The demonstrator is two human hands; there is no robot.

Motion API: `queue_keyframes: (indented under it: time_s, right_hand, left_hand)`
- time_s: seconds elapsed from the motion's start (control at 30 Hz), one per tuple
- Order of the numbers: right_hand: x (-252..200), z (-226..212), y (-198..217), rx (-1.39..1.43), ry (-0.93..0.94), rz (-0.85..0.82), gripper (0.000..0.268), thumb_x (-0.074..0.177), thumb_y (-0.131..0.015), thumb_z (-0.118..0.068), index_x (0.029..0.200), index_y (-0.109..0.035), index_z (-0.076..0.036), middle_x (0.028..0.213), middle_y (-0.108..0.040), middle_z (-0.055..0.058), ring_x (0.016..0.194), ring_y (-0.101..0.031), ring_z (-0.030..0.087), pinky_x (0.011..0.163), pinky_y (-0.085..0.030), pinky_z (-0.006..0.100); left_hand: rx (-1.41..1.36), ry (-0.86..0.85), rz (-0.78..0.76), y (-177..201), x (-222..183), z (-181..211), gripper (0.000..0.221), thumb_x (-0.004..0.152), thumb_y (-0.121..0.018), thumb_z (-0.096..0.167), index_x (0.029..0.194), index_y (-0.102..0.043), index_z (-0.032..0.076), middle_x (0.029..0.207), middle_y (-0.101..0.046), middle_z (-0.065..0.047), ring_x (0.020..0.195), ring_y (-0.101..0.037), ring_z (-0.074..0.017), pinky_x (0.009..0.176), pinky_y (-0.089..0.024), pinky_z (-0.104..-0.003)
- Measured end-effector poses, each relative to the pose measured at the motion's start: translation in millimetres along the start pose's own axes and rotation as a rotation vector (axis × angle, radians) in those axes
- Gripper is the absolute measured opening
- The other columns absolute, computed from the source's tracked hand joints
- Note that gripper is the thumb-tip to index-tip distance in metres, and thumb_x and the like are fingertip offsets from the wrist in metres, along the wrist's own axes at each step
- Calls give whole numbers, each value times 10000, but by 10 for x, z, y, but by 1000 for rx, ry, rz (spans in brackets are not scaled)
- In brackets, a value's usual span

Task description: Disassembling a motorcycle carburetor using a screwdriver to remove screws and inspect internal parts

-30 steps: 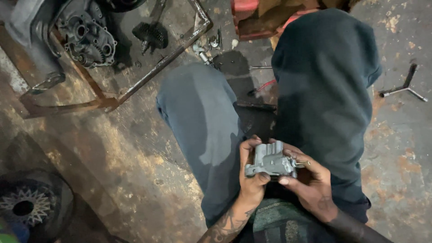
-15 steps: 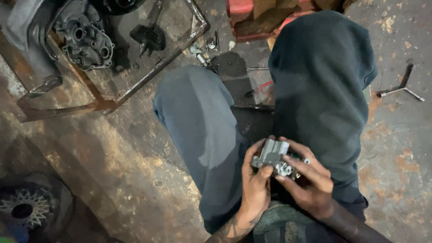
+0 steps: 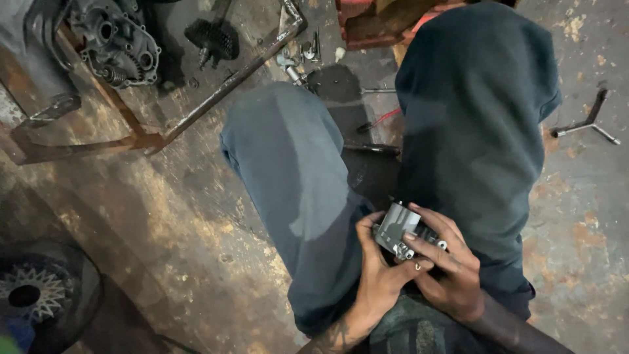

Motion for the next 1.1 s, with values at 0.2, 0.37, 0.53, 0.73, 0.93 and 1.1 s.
queue_keyframes:
  time_s: [0.2, 0.37, 0.53, 0.73, 0.93, 1.1]
  right_hand:
    - [-1, -84, 0, -22, 25, 15, 503, 695, -775, -9, 1182, -680, -84, 1445, -572, 245, 1358, -604, 427, 1132, -542, 524]
    - [-43, -110, 6, -23, -16, 33, 438, 698, -770, -25, 1127, -700, -78, 1433, -580, 269, 1332, -617, 432, 1108, -540, 522]
    - [-101, -98, 20, -15, -3, -20, 445, 748, -817, -107, 1170, -675, -122, 1495, -535, 241, 1373, -589, 415, 1136, -528, 521]
    - [-68, 18, 55, 170, -81, -183, 437, 728, -785, -100, 1151, -679, -72, 1532, -470, 285, 1485, -478, 454, 1247, -422, 571]
    - [17, -37, 16, 307, -95, -297, 538, 672, -648, 42, 1201, -668, -55, 1589, -414, 304, 1533, -427, 484, 1239, -417, 560]
    - [-31, -29, -37, 396, -123, -264, 499, 800, -669, -153, 1272, -560, -32, 1592, -380, 349, 1556, -360, 529, 1252, -351, 632]
  left_hand:
    - [-92, -10, -19, 42, -6, -93, 840, 770, -759, 85, 1427, -237, 55, 1315, -497, -208, 1153, -568, -260, 1004, -493, -398]
    - [-62, -60, -58, 46, -34, -51, 842, 768, -772, 143, 1423, -245, 77, 1362, -474, -200, 1200, -516, -265, 1039, -452, -421]
    - [-74, -92, -72, 41, -66, -12, 795, 761, -699, 111, 1408, -238, 81, 1362, -475, -205, 1188, -525, -256, 1013, -471, -388]
    - [95, -234, -42, 44, -24, 247, 800, 753, -738, 137, 1360, -224, 57, 1336, -354, -191, 1212, -499, -297, 1038, -468, -432]
    - [443, -381, 38, 104, -13, 469, 830, 707, -767, 279, 1318, -274, 8, 1262, -331, -204, 1195, -423, -341, 1040, -432, -481]
    - [354, -376, 58, 128, -50, 439, 842, 716, -790, 202, 1349, -267, 15, 1309, -321, -211, 1184, -472, -333, 1040, -450, -462]
Point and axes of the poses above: each hand's wrist, its own x-axis towards the middle knuckle, its own y-axis out of the back of the hand, z = x × y, the point moved 9 cm from there along x, towards the middle knuckle
